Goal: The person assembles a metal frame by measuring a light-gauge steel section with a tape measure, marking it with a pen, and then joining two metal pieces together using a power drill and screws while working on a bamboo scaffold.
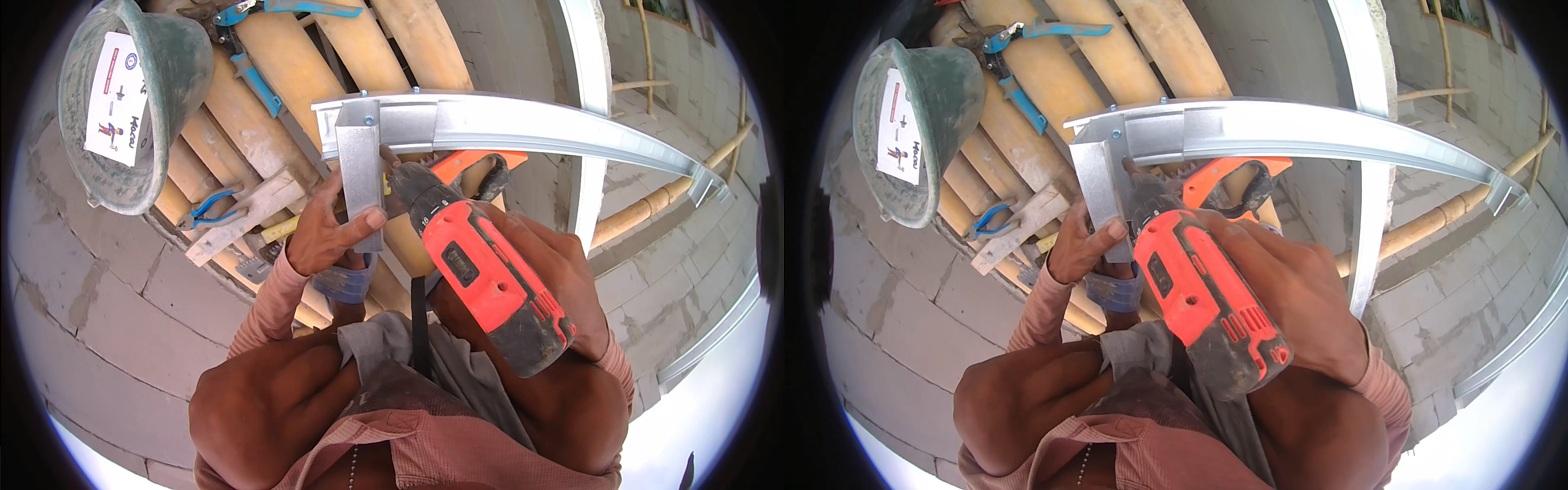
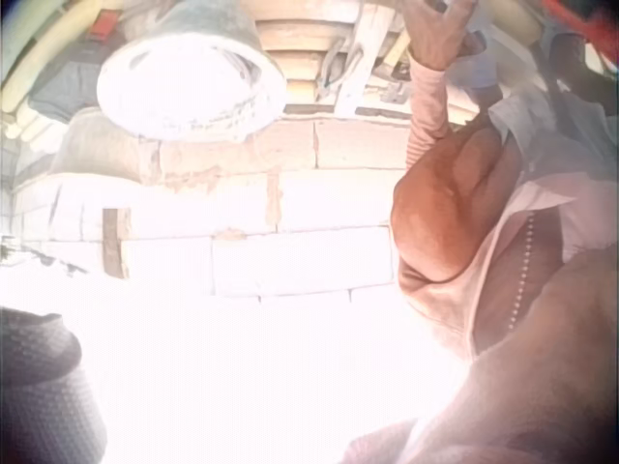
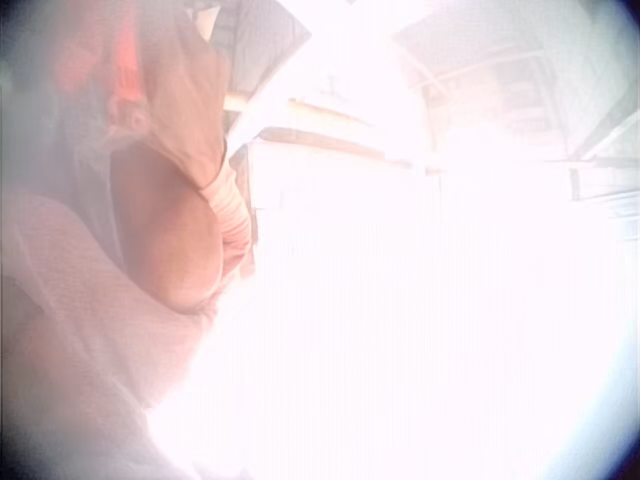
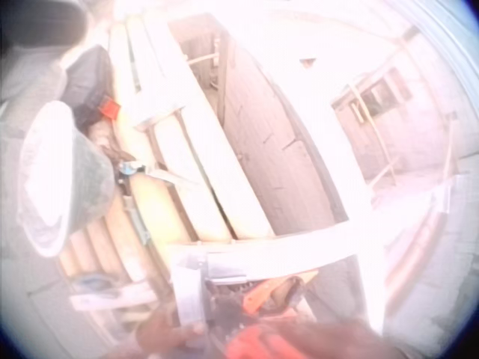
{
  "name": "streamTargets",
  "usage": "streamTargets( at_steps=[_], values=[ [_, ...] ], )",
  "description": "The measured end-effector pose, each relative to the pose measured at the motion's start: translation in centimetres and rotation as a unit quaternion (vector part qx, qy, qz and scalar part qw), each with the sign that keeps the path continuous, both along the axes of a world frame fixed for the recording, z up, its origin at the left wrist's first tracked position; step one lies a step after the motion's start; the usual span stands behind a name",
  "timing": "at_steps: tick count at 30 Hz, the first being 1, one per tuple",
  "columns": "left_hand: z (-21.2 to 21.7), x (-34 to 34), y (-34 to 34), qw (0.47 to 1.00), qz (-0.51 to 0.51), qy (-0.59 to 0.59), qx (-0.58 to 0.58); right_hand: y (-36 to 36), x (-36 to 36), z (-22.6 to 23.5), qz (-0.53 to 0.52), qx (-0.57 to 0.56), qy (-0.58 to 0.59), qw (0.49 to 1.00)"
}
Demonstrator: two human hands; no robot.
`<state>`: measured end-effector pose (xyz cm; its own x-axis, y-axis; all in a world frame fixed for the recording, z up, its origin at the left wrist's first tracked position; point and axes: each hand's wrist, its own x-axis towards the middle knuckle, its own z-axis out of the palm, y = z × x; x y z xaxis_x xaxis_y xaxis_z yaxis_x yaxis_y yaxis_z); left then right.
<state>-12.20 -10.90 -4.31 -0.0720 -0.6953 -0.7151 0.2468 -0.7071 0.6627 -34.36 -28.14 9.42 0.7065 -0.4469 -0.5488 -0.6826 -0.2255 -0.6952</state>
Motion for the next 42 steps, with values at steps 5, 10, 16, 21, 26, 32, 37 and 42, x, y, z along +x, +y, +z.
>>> streamTargets(
  at_steps=[5,10,16,21,26,32,37,42],
  values=[
    [-0.6,-0.2,-0.1,1.0,-0.006,0.002,-0.017,-0.2,0.6,0.3,0.015,-0.014,0.012,1.0],
    [-0.1,-0.2,-0.8,1.0,-0.005,0.011,-0.021,-0.4,0.8,0.1,0.033,-0.018,0.02,0.999],
    [-2.0,-0.1,0.8,0.999,-0.009,0.013,-0.045,-1.2,2.2,1.1,0.051,0.002,0.053,0.997],
    [-1.0,0.8,-0.7,0.996,-0.005,0.082,-0.041,-2.9,3.9,1.8,0.127,-0.002,0.058,0.99],
    [-1.4,1.1,-0.4,0.993,0.023,0.115,-0.033,-4.4,5.8,2.6,0.172,0.026,0.103,0.979],
    [-2.0,1.5,0.2,0.989,0.023,0.146,-0.009,-4.4,6.7,2.7,0.178,0.036,0.138,0.974],
    [-2.0,1.3,0.3,0.988,0.021,0.154,-0.002,-4.1,6.7,2.9,0.152,0.031,0.124,0.98],
    [-2.3,1.5,0.3,0.985,0.014,0.169,-0.007,-5.0,7.6,3.2,0.18,0.066,0.165,0.968]
  ],
)
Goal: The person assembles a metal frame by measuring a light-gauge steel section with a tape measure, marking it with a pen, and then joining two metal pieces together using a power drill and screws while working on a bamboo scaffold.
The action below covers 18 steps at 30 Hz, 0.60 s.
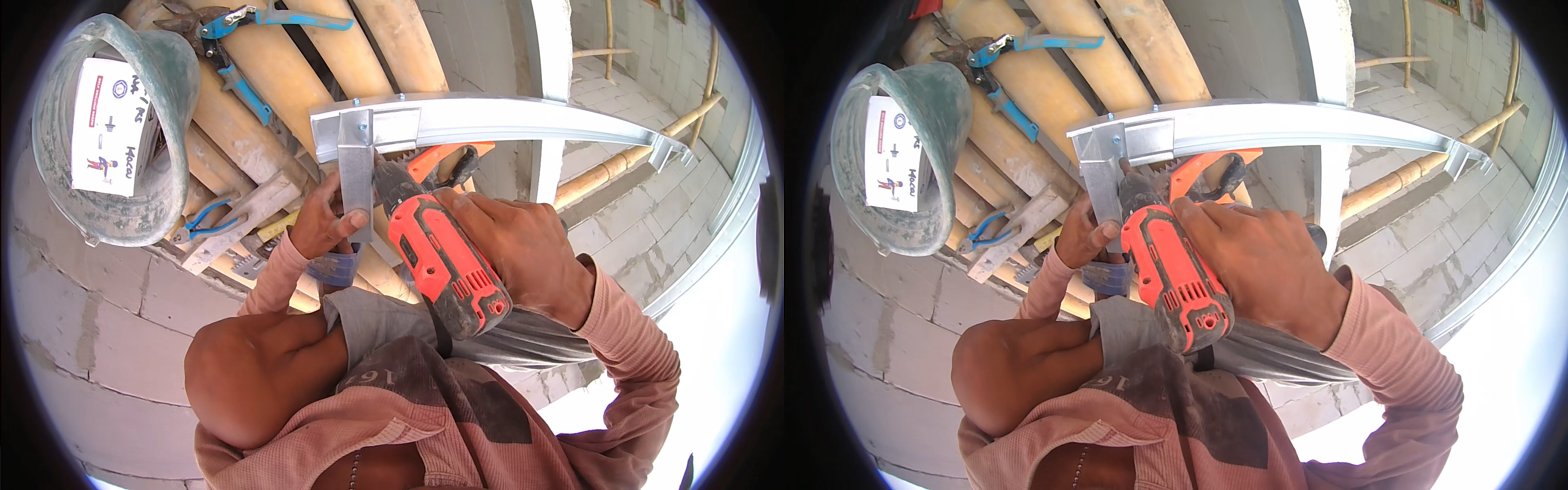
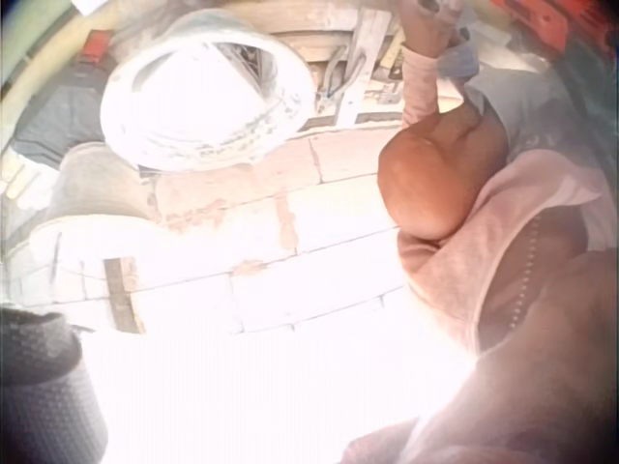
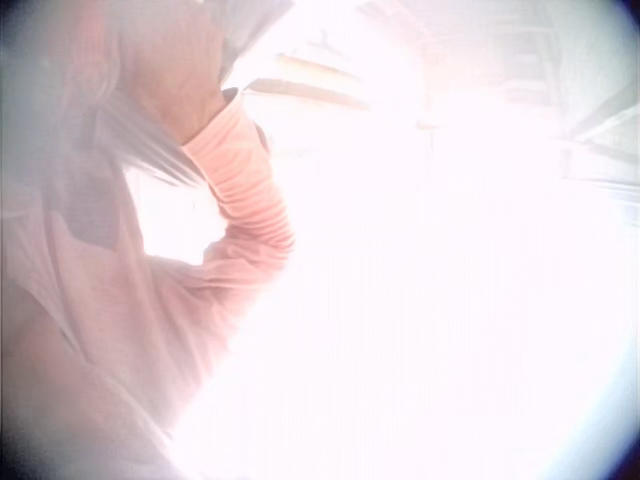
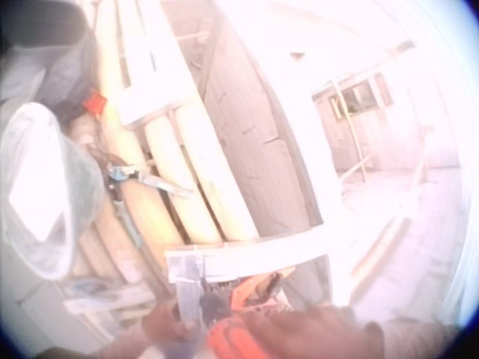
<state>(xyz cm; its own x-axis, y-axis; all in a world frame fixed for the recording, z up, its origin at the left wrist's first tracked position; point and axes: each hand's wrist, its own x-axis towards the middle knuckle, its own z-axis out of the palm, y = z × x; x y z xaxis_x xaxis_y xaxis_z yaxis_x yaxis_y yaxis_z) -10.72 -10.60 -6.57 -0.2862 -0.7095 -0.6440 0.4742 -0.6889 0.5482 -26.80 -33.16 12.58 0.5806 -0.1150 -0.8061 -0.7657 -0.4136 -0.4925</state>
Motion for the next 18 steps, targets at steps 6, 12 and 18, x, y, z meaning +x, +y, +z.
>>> streamTargets(
  at_steps=[6,12,18],
  values=[
    [-0.3,0.3,0.0,0.999,-0.023,-0.031,-0.01,0.9,-0.7,-0.5,-0.044,-0.035,-0.061,0.997],
    [-0.2,0.4,0.0,1.0,-0.024,0.007,0.018,-0.4,0.3,-0.2,-0.018,-0.005,-0.008,1.0],
    [-0.4,0.4,-0.2,1.0,-0.027,-0.011,-0.004,0.4,0.0,-0.5,-0.016,-0.052,-0.041,0.998]
  ],
)
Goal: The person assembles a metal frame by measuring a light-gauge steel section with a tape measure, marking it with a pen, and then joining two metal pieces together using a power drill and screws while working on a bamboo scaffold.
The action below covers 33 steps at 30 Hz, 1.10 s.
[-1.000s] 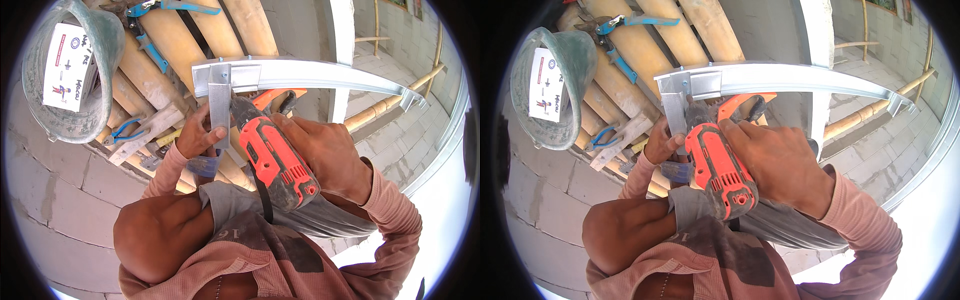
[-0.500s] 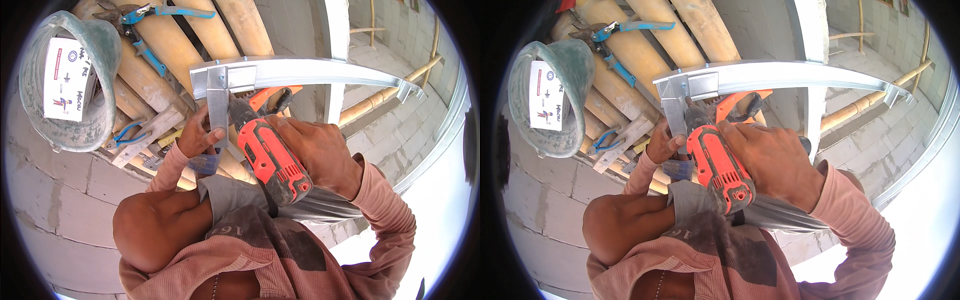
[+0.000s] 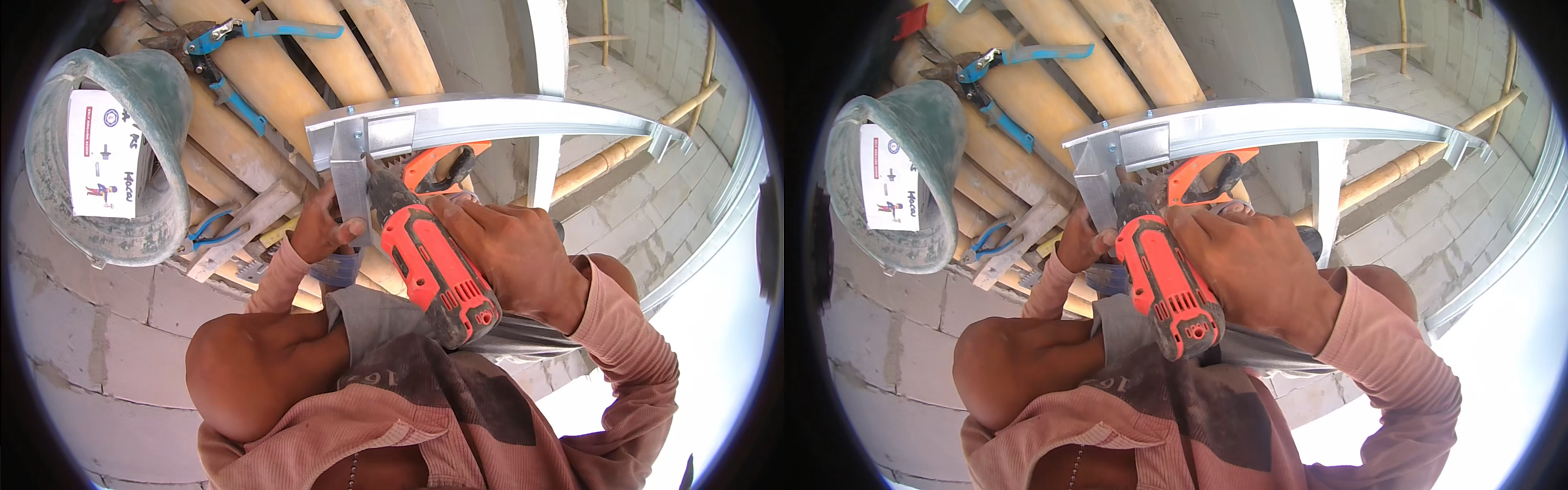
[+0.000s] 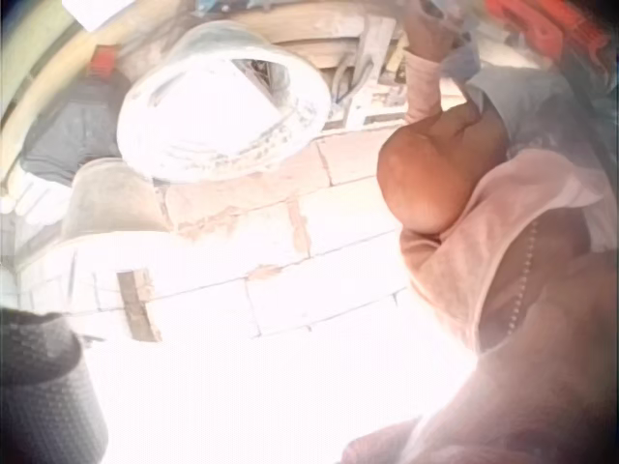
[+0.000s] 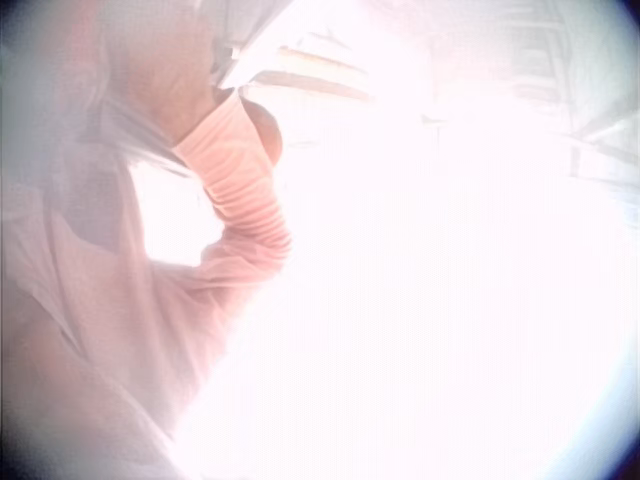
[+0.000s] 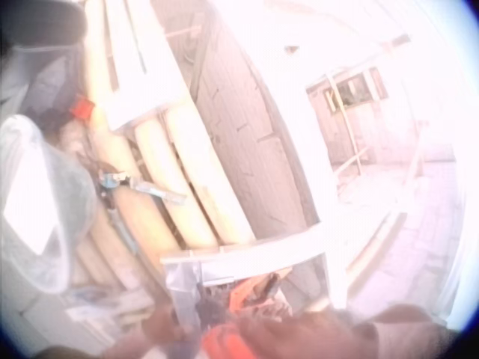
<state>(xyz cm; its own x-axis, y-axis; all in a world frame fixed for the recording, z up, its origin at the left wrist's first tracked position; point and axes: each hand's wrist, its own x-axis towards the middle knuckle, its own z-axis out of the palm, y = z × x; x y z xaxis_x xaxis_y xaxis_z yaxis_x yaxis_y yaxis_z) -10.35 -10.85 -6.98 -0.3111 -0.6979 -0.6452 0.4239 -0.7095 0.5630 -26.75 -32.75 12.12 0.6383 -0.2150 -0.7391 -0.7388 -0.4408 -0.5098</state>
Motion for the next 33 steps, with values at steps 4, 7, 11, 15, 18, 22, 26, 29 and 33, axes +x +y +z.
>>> streamTargets(
  at_steps=[4,7,11,15,18,22,26,29,33],
  values=[
    [-0.3,-0.2,0.6,1.0,0.013,0.002,-0.005,0.1,0.4,0.0,0.014,0.001,0.0,1.0],
    [-0.3,-0.3,0.2,0.999,0.013,-0.032,-0.034,0.3,0.2,0.1,0.056,-0.033,-0.007,0.998],
    [-0.3,-0.3,0.2,0.999,0.017,-0.022,-0.034,-0.4,0.6,-0.2,0.061,-0.017,0.001,0.998],
    [-0.2,-0.4,0.2,0.998,0.038,-0.027,-0.041,-0.6,0.8,0.0,0.095,-0.003,0.021,0.995],
    [-0.1,-0.2,0.1,1.0,0.01,-0.021,-0.014,-1.0,1.4,0.1,0.09,0.0,0.033,0.995],
    [-0.4,-0.5,0.3,0.999,0.032,-0.023,-0.038,-1.0,1.3,0.0,0.087,0.004,0.029,0.996],
    [-0.4,-0.6,0.5,0.999,0.02,-0.017,-0.024,-1.2,1.6,-0.1,0.082,0.019,0.04,0.996],
    [-1.0,-0.6,0.8,0.999,0.006,-0.028,-0.036,-1.2,1.5,-0.1,0.097,0.021,0.05,0.994],
    [-0.5,-0.8,0.4,0.996,0.025,-0.061,-0.065,-1.0,1.4,-0.3,0.101,0.021,0.049,0.993]
  ],
)
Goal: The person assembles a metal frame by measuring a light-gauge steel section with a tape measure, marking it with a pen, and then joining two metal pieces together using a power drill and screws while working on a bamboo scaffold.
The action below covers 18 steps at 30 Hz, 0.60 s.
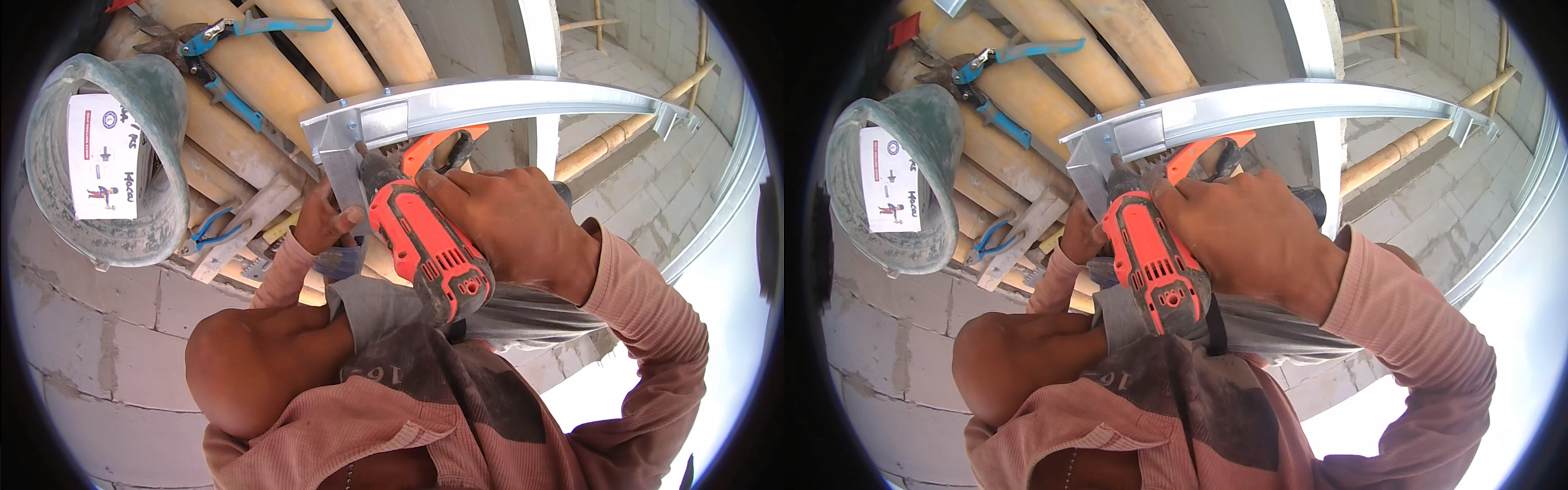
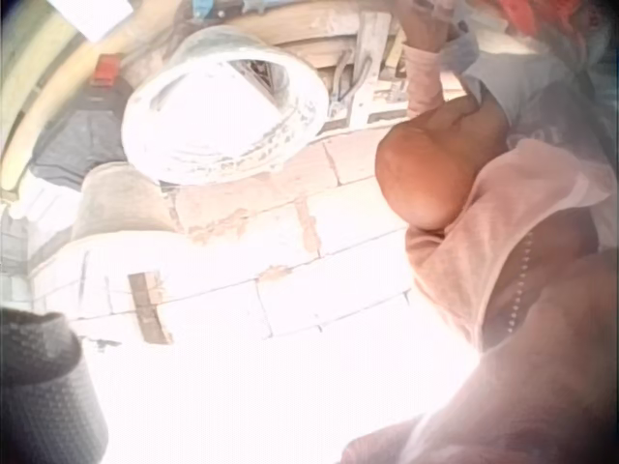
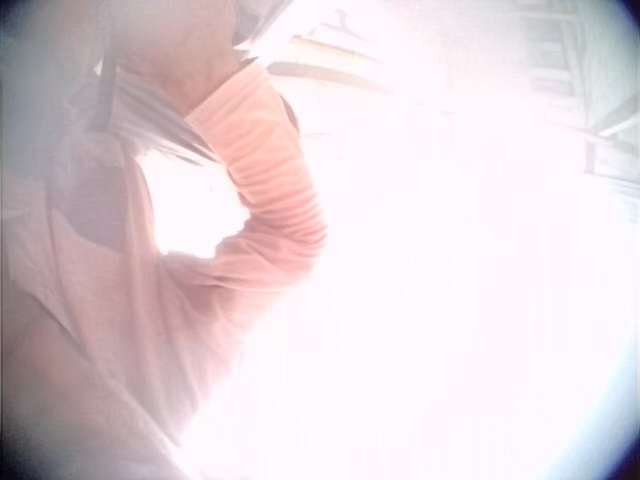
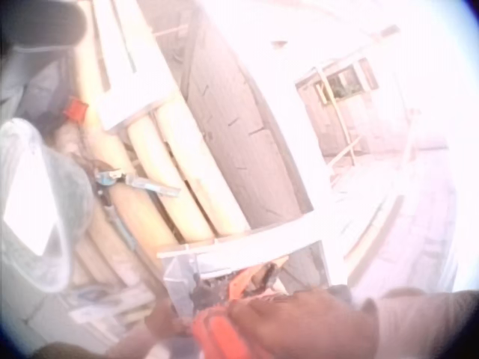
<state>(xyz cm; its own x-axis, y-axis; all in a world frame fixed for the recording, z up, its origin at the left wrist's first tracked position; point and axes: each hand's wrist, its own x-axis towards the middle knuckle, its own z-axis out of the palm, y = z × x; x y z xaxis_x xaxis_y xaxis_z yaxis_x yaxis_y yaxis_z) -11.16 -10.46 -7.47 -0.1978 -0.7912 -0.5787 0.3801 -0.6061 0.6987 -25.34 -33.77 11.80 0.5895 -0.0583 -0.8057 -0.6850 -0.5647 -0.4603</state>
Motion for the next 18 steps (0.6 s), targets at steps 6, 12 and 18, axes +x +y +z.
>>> streamTargets(
  at_steps=[6,12,18],
  values=[
    [-0.8,-0.8,1.4,0.999,0.021,0.023,0.045,0.9,0.1,0.3,-0.013,-0.033,-0.024,0.999],
    [0.0,-0.5,1.1,0.995,0.018,0.072,0.064,1.3,-0.3,0.5,0.009,-0.05,-0.038,0.998],
    [-0.1,0.0,0.6,1.0,-0.003,-0.002,-0.001,0.7,-0.1,0.2,0.014,-0.012,-0.009,1.0]
  ],
)
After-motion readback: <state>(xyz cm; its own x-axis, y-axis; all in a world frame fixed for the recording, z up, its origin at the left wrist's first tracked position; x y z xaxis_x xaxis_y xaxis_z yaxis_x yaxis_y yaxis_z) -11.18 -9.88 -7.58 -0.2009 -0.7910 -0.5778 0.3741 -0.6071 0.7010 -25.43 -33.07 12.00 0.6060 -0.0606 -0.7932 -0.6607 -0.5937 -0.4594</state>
